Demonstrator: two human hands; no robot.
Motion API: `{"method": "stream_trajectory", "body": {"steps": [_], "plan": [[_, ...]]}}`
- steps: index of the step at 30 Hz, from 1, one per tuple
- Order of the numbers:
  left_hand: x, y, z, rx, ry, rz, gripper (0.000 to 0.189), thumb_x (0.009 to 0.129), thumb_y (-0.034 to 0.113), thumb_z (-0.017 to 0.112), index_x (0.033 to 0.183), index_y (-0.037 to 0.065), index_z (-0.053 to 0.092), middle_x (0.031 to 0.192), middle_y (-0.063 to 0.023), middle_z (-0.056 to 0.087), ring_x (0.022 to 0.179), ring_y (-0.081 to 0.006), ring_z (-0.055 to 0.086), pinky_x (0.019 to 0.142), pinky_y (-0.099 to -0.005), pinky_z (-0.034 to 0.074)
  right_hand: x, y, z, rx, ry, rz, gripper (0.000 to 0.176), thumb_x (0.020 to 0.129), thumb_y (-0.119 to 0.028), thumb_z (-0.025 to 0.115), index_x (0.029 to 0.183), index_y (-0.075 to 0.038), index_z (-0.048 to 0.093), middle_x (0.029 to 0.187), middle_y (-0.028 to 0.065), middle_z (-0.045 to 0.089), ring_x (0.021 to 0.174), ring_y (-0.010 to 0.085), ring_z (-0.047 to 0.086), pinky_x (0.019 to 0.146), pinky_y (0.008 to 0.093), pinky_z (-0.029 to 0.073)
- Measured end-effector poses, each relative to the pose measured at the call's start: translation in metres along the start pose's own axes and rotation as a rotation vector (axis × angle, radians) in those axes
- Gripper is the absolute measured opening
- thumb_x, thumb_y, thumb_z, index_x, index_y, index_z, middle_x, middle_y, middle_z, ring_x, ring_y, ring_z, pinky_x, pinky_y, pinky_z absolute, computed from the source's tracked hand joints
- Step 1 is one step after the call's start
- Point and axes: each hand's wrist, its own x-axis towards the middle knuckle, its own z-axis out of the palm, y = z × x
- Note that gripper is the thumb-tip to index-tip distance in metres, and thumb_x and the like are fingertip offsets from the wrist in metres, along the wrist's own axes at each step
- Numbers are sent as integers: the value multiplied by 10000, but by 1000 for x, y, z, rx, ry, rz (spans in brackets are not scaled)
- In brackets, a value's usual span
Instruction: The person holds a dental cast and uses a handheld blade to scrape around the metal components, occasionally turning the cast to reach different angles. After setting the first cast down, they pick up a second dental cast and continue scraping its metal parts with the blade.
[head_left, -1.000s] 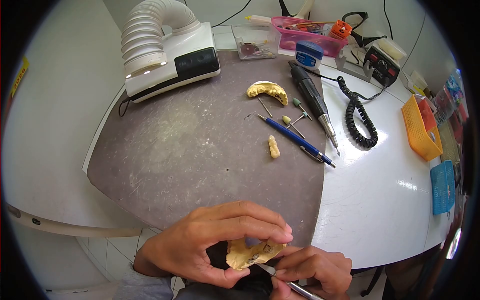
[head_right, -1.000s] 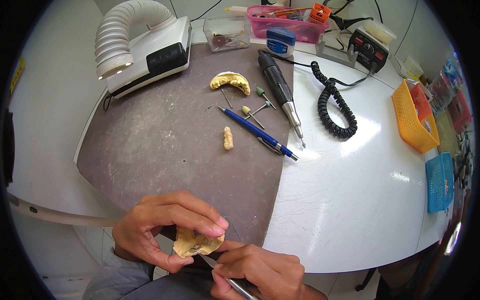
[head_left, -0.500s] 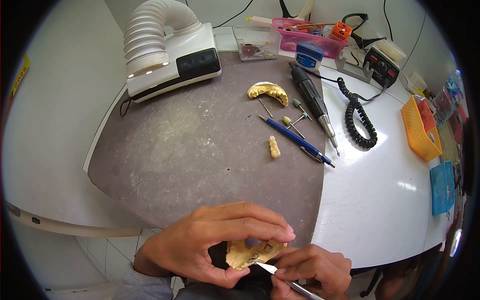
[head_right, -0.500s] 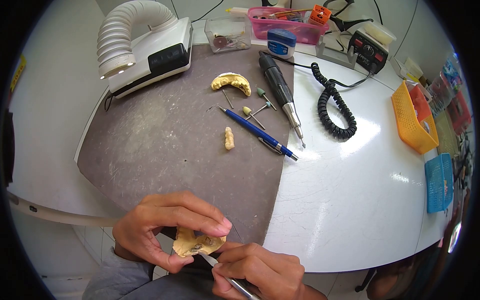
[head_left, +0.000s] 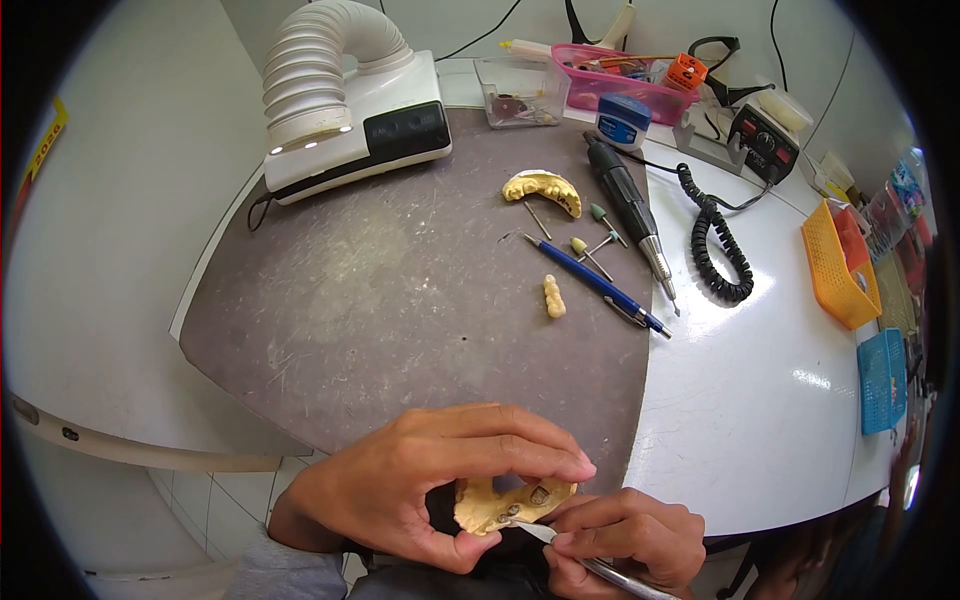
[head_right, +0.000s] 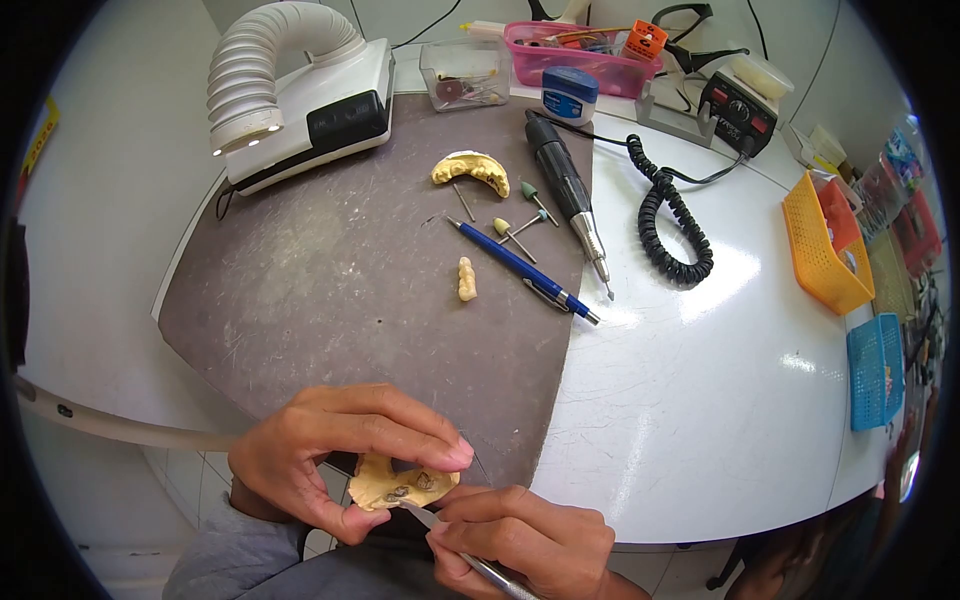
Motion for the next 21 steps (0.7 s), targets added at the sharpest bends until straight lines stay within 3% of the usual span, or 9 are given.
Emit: {"method": "stream_trajectory", "body": {"steps": [10,21], "plan": [[-2,1,1,-84,32,-35,558,679,30,771,1227,-12,677,1237,-183,656,1076,-266,689,905,-330,574,-1,0,-1,32,8,8,185,764,2,828,855,15,667,822,163,716,795,266,746,680,332,598],[-2,-1,1,-110,22,-37,546,696,35,766,1230,-26,669,1245,-191,645,1087,-269,684,926,-332,566,4,7,5,-3,39,-164,178,775,11,808,835,46,645,782,180,689,754,295,720,711,384,607]]}}
